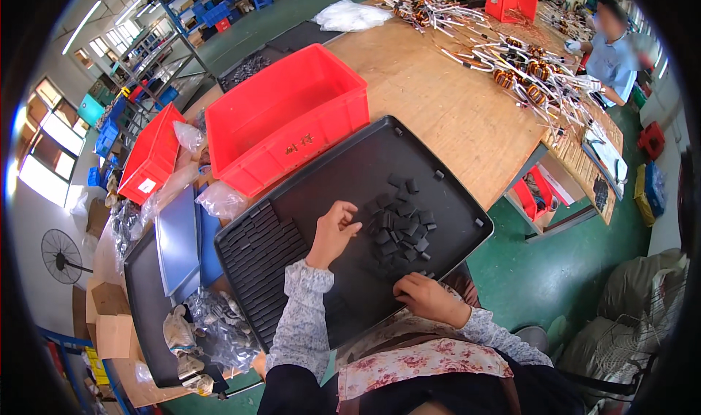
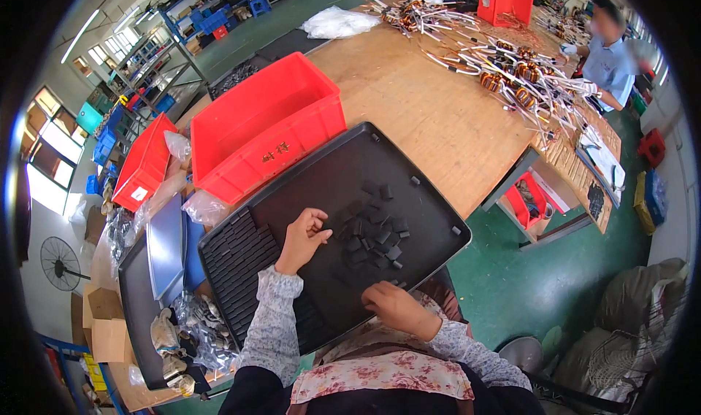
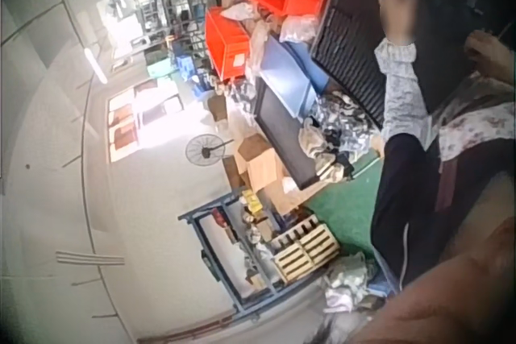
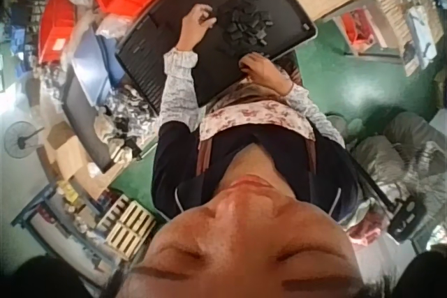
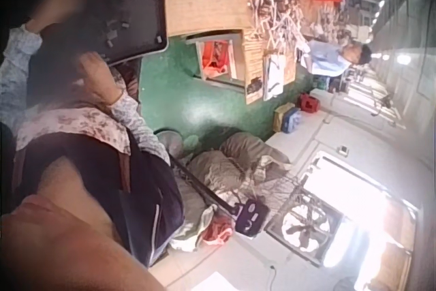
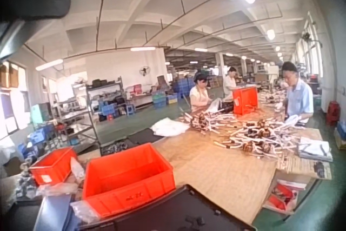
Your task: The person sorts small black rectangular components on a black tray, picking them up one by one and arranging them into neat rows. The person also handles a small plastic bag containing similar parts, placing it on the tray.
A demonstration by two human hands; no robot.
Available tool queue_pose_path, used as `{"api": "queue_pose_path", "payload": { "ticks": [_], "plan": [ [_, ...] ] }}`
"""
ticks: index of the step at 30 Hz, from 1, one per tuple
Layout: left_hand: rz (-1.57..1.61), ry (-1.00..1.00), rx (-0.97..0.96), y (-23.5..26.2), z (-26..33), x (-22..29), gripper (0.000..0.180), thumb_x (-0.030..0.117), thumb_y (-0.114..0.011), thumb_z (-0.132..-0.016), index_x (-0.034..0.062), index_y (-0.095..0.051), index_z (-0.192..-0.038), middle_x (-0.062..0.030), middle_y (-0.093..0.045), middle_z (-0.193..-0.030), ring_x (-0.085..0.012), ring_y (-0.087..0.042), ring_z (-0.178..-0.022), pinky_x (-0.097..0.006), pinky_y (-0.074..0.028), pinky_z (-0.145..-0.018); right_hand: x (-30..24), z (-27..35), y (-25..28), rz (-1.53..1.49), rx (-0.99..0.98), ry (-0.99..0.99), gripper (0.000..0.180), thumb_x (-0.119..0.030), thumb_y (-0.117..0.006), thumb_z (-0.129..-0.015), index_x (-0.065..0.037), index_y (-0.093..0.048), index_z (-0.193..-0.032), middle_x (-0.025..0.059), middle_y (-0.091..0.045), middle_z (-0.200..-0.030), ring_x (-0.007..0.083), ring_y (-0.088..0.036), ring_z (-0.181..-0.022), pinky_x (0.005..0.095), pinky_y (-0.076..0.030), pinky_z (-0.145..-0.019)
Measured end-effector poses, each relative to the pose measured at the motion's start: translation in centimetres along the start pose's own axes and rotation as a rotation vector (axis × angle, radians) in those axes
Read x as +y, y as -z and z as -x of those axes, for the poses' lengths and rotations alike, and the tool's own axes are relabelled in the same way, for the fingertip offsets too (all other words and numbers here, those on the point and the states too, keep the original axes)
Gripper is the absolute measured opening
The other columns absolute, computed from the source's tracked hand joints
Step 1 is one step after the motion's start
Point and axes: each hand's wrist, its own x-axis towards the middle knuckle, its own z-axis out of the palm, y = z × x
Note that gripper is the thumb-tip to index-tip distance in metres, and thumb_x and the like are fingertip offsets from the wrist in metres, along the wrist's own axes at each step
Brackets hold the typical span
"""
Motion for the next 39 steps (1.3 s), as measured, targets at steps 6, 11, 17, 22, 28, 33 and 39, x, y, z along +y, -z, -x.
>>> {"api": "queue_pose_path", "payload": {
  "ticks": [6, 11, 17, 22, 28, 33, 39],
  "plan": [
    [0.505, 0.077, -0.078, -1.1, 6.1, 1.1, 0.013, -0.002, -0.068, -0.086, 0.0007, -0.056, -0.091, -0.0103, -0.066, -0.092, -0.0105, -0.064, -0.077, -0.024, -0.055, -0.069, -0.2, -2.1, 0.8, -0.251, 0.278, -0.251, 0.013, -0.003, -0.074, -0.079, -0.002, -0.063, -0.087, 0.0059, -0.066, -0.083, 0.0176, -0.061, -0.080, 0.0278, -0.049, -0.070],
    [0.553, 0.170, -0.049, -3.1, 8.0, 1.2, 0.025, 0.004, -0.078, -0.080, -0.0013, -0.060, -0.097, -0.0103, -0.068, -0.099, -0.0136, -0.065, -0.087, -0.027, -0.055, -0.081, 0.4, -5.0, 0.7, -0.799, 0.397, -0.439, 0.008, -0.001, -0.067, -0.089, 0.000, -0.063, -0.096, 0.0011, -0.066, -0.091, 0.0051, -0.060, -0.085, 0.0206, -0.049, -0.075],
    [0.437, 0.234, -0.140, -3.0, 8.7, -0.5, 0.015, 0.002, -0.079, -0.078, -0.0019, -0.065, -0.081, -0.0060, -0.068, -0.078, -0.0102, -0.063, -0.071, -0.023, -0.052, -0.067, -0.4, -6.6, 0.3, -0.955, 0.287, -0.429, 0.009, -0.004, -0.067, -0.091, -0.001, -0.063, -0.098, 0.0027, -0.067, -0.095, 0.0079, -0.062, -0.088, 0.0229, -0.050, -0.080],
    [0.402, 0.203, -0.169, -3.2, 9.1, -0.2, 0.015, 0.006, -0.079, -0.080, -0.0010, -0.066, -0.082, -0.0027, -0.066, -0.074, -0.0086, -0.060, -0.066, -0.023, -0.050, -0.062, -0.1, -6.8, -0.2, -0.809, 0.236, -0.388, 0.008, -0.001, -0.067, -0.089, 0.000, -0.064, -0.096, 0.0032, -0.067, -0.091, 0.0087, -0.062, -0.086, 0.0241, -0.051, -0.077],
    [0.525, 0.223, -0.133, -3.1, 9.0, 0.4, 0.021, 0.010, -0.077, -0.083, -0.0030, -0.069, -0.096, -0.0024, -0.066, -0.081, -0.0087, -0.060, -0.072, -0.023, -0.050, -0.066, -0.4, -7.3, 1.9, -0.456, 0.173, -0.286, 0.008, 0.005, -0.067, -0.083, 0.001, -0.066, -0.090, 0.0064, -0.068, -0.089, 0.0102, -0.063, -0.083, 0.0265, -0.052, -0.073],
    [0.468, 0.241, -0.196, -3.2, 9.0, 0.1, 0.021, 0.009, -0.074, -0.085, -0.0042, -0.069, -0.100, -0.0053, -0.067, -0.082, -0.0107, -0.062, -0.073, -0.024, -0.051, -0.069, 0.4, -6.9, 2.4, -0.270, 0.101, -0.172, 0.011, 0.000, -0.071, -0.080, -0.002, -0.067, -0.090, 0.0103, -0.067, -0.089, 0.0218, -0.064, -0.081, 0.0318, -0.051, -0.072],
    [0.401, 0.199, -0.148, -3.0, 9.0, 0.1, 0.021, 0.006, -0.067, -0.088, -0.0066, -0.068, -0.105, -0.0083, -0.069, -0.084, -0.0123, -0.064, -0.074, -0.025, -0.051, -0.069, 0.2, -6.2, 0.3, -0.282, 0.298, -0.006, 0.009, -0.001, -0.071, -0.077, -0.002, -0.066, -0.085, 0.0124, -0.065, -0.091, 0.0303, -0.063, -0.087, 0.0371, -0.051, -0.076]
  ]
}}
